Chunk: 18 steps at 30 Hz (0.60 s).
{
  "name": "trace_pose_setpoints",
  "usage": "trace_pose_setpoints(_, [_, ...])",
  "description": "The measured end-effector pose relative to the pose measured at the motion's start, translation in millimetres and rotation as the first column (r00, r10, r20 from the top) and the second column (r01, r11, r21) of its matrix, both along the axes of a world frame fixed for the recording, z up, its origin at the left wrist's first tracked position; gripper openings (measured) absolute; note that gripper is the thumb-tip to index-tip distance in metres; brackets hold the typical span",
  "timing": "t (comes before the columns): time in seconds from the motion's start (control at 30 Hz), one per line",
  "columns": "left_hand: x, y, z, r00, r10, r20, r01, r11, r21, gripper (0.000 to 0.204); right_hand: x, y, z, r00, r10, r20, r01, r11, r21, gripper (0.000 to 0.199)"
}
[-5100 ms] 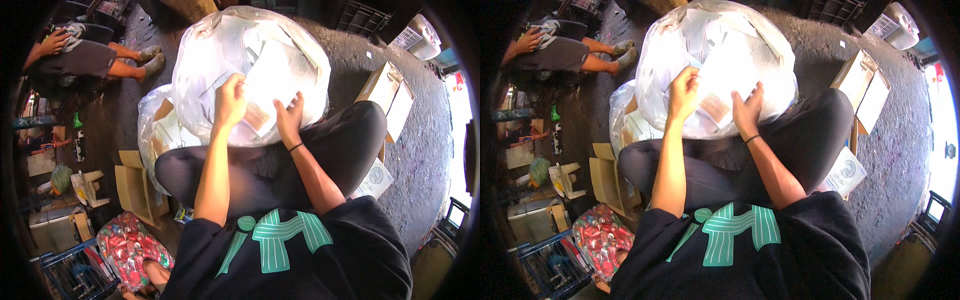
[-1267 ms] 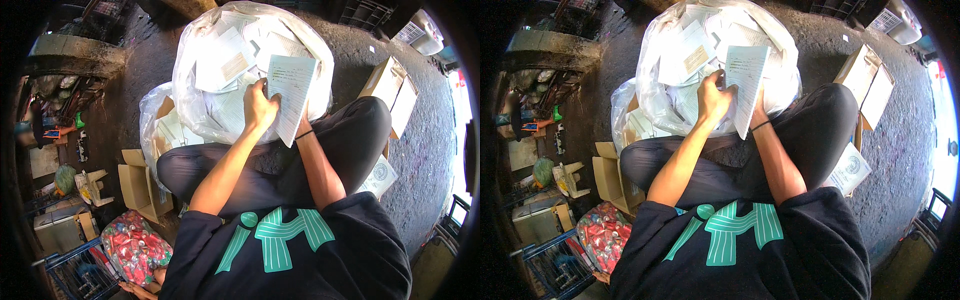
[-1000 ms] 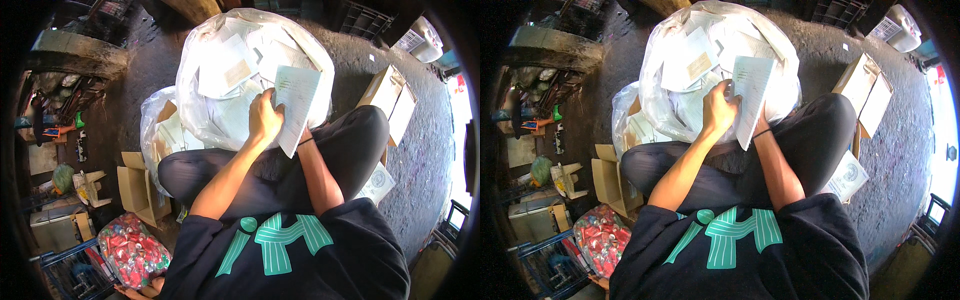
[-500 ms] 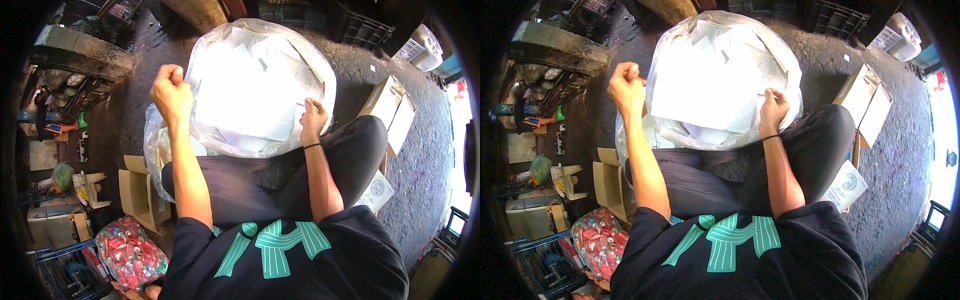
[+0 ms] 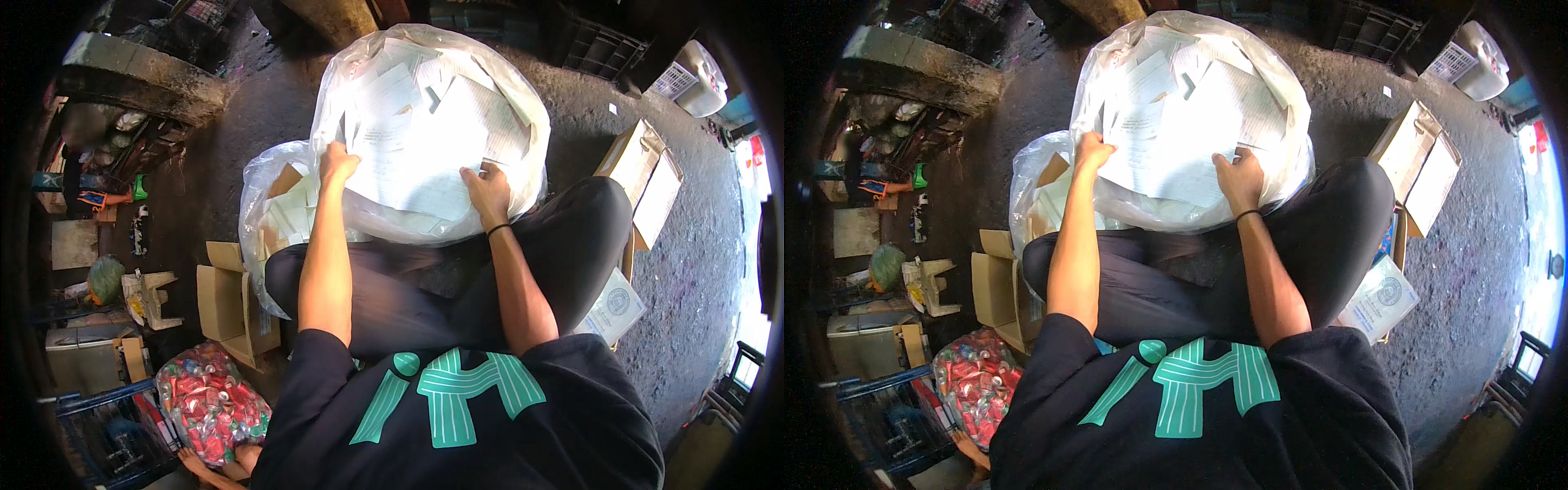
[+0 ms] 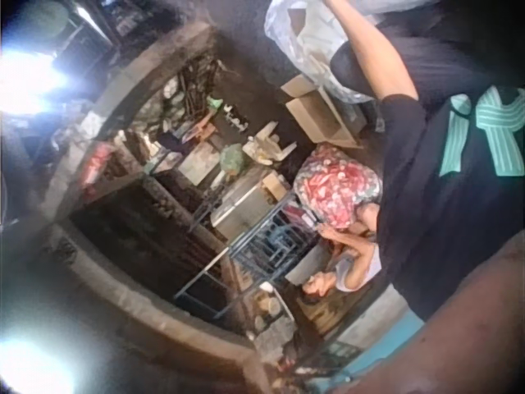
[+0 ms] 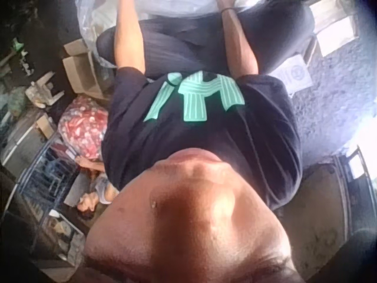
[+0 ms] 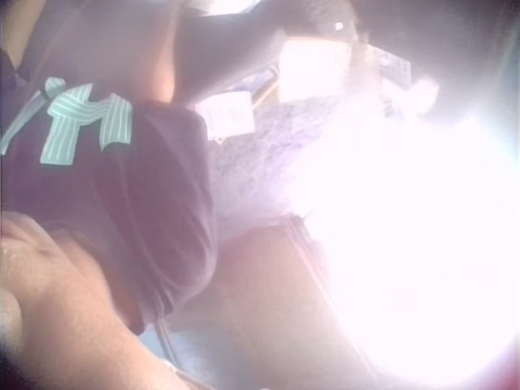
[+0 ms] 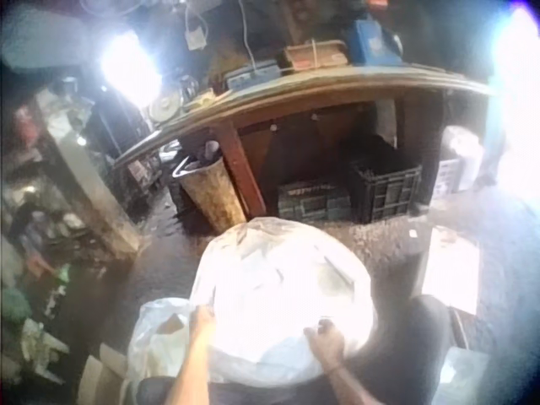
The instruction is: The person sits cross-legged on the ground and repeatedly picks up sheets of paper from a large plastic bag, unfolds or flips them, and places them into a cardboard box. The person handles loose papers and a small booklet, moving items one at a time between the bag and the box.
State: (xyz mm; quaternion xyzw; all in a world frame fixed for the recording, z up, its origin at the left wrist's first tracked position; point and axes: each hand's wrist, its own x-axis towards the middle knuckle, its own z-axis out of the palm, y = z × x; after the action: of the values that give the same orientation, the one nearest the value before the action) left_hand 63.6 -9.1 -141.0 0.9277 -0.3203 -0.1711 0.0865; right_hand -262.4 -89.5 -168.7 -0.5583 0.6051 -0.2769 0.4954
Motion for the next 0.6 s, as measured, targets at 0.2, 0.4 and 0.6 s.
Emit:
trace_pose_setpoints(0.2, [-73, 1, 143, 0.925, 0.114, 0.363, 0.157, 0.755, -0.637, 0.014, -13, -3, 13, 0.985, -0.17, -0.035, 0.159, 0.966, -0.201, 0.035])
trace_pose_setpoints(0.4, [-44, -14, 209, 0.913, 0.267, 0.307, 0.16, 0.457, -0.875, 0.009, -11, -12, 41, 0.836, -0.179, 0.518, 0.19, 0.981, 0.032, 0.037])
trace_pose_setpoints(0.6, [-12, -77, 126, 0.988, 0.133, 0.078, -0.01, 0.563, -0.827, 0.021, -19, -19, -23, 1.0, 0.012, 0.015, -0.012, 0.999, 0.049, 0.056])
